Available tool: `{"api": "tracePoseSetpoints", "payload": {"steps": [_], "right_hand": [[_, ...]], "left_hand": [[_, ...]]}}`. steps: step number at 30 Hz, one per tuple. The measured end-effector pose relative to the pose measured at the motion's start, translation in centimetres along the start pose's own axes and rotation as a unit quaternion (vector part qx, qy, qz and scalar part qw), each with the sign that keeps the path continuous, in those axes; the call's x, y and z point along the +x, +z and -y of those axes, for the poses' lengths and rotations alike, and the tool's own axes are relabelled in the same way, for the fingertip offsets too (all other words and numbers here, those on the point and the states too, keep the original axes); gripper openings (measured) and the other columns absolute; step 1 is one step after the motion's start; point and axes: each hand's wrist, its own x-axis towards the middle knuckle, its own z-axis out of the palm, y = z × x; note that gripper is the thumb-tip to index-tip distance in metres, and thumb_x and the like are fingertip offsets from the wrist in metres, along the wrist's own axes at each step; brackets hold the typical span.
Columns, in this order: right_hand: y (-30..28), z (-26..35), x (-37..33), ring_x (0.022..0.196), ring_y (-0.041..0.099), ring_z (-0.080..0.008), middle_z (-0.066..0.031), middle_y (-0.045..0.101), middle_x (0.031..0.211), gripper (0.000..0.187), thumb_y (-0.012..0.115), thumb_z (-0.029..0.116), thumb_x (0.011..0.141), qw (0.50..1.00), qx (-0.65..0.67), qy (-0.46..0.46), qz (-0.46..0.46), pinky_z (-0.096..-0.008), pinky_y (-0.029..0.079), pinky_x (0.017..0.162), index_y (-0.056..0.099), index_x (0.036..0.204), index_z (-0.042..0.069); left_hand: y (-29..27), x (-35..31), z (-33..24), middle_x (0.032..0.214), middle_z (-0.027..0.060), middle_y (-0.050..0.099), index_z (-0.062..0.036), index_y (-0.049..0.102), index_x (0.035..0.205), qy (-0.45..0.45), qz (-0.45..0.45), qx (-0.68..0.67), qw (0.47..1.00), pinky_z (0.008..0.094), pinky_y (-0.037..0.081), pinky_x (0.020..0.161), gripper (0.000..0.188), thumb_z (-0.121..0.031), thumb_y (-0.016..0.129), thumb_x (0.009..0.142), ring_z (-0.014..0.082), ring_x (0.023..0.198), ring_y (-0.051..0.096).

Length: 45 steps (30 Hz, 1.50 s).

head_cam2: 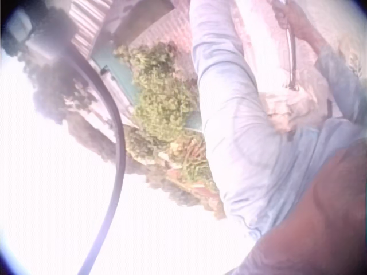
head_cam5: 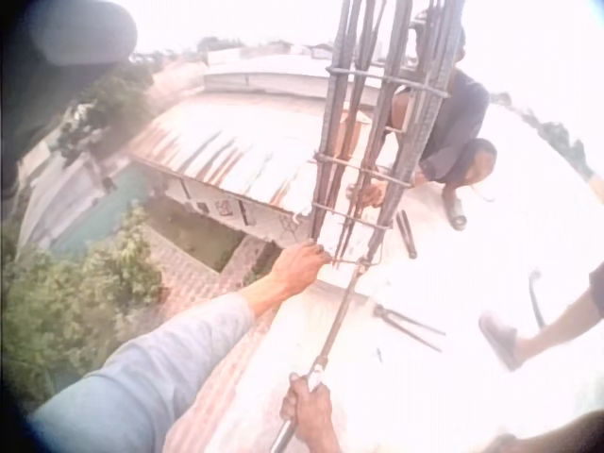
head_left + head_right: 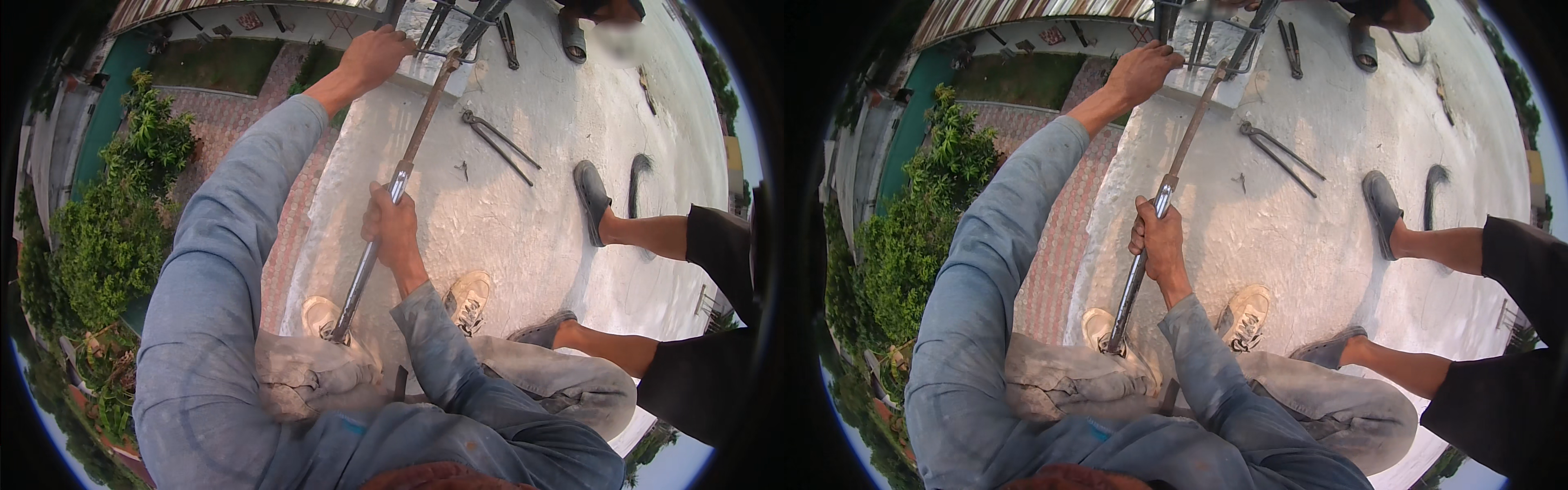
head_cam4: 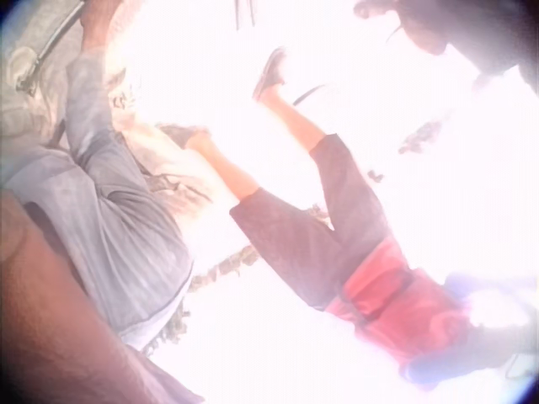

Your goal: The person assembles a metal frame structure on a rooftop using a wrench and pliers. They tighten bolts and adjust metal bars while another person assists nearby.

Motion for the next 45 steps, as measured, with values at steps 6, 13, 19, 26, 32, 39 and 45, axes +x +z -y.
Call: {"api": "tracePoseSetpoints", "payload": {"steps": [6,13,19,26,32,39,45], "right_hand": [[-1.5,1.4,0.7,0.047,0.041,-0.0098,0.0029,0.043,0.064,0.029,0.067,0.026,0.102,0.999,-0.053,-0.011,-0.008,-0.0296,0.035,0.042,0.046,0.086,0.014],[0.4,0.9,2.4,0.047,0.042,-0.0119,0.0009,0.045,0.064,0.029,0.067,0.025,0.102,0.999,-0.001,0.035,-0.005,-0.0317,0.038,0.043,0.047,0.085,0.013],[5.8,-2.5,5.7,0.047,0.042,-0.0128,-0.0002,0.045,0.063,0.028,0.066,0.021,0.101,0.994,0.105,0.017,-0.004,-0.0326,0.04,0.045,0.046,0.084,0.013],[10.1,-3.6,9.0,0.043,0.044,-0.0122,0.0009,0.047,0.06,0.021,0.063,0.016,0.101,0.986,0.155,0.009,-0.054,-0.0328,0.041,0.042,0.049,0.085,0.01],[10.8,-4.1,9.6,0.043,0.042,-0.0136,-0.0006,0.047,0.061,0.019,0.063,0.015,0.1,0.984,0.172,0.005,-0.056,-0.0335,0.04,0.042,0.05,0.088,0.009],[11.6,-3.9,10.0,0.046,0.041,-0.0146,-0.0005,0.045,0.063,0.021,0.061,0.016,0.101,0.985,0.16,0.012,-0.064,-0.0338,0.036,0.045,0.049,0.085,0.012],[12.0,-4.1,10.1,0.047,0.047,-0.0137,-0.001,0.052,0.063,0.025,0.061,0.014,0.101,0.986,0.125,-0.006,-0.112,-0.0354,0.037,0.045,0.05,0.078,0.009]], "left_hand": [[-1.2,0.7,3.8,0.108,0.0061,0.072,-0.011,0.074,0.112,0.055,-0.065,-0.028,0.996,0.0451,0.057,0.09,0.027,-0.007,0.061,0.089,0.0286,0.111,0.066],[-1.1,0.3,4.0,0.104,0.0027,0.072,-0.0154,0.074,0.112,0.061,-0.071,-0.01,0.996,0.0405,0.054,0.089,0.028,-0.009,0.062,0.088,0.0249,0.103,0.066],[-0.8,0.0,4.4,0.103,-0.0026,0.073,-0.0189,0.075,0.11,0.056,-0.096,0.004,0.994,0.0356,0.052,0.087,0.027,-0.01,0.062,0.089,0.0212,0.099,0.065],[-0.5,0.3,4.4,0.101,-0.0068,0.076,-0.0241,0.077,0.109,0.017,-0.105,0.01,0.994,0.0375,0.048,0.083,0.026,-0.013,0.064,0.089,0.0179,0.097,0.066],[-1.2,0.2,4.7,0.1,-0.0107,0.076,-0.028,0.078,0.108,0.03,-0.118,0.055,0.991,0.037,0.045,0.081,0.026,-0.015,0.065,0.089,0.014,0.095,0.066],[1.1,0.0,4.6,0.111,0.0067,0.074,-0.0153,0.076,0.112,-0.137,-0.258,-0.211,0.933,0.0407,0.052,0.092,0.033,-0.033,0.081,0.085,0.0234,0.104,0.069],[4.3,-0.7,4.0,0.123,0.0126,0.072,-0.0043,0.061,0.141,-0.211,-0.068,-0.545,0.808,0.0365,0.049,0.105,0.064,-0.053,0.068,0.101,0.0258,0.114,0.067]]}}
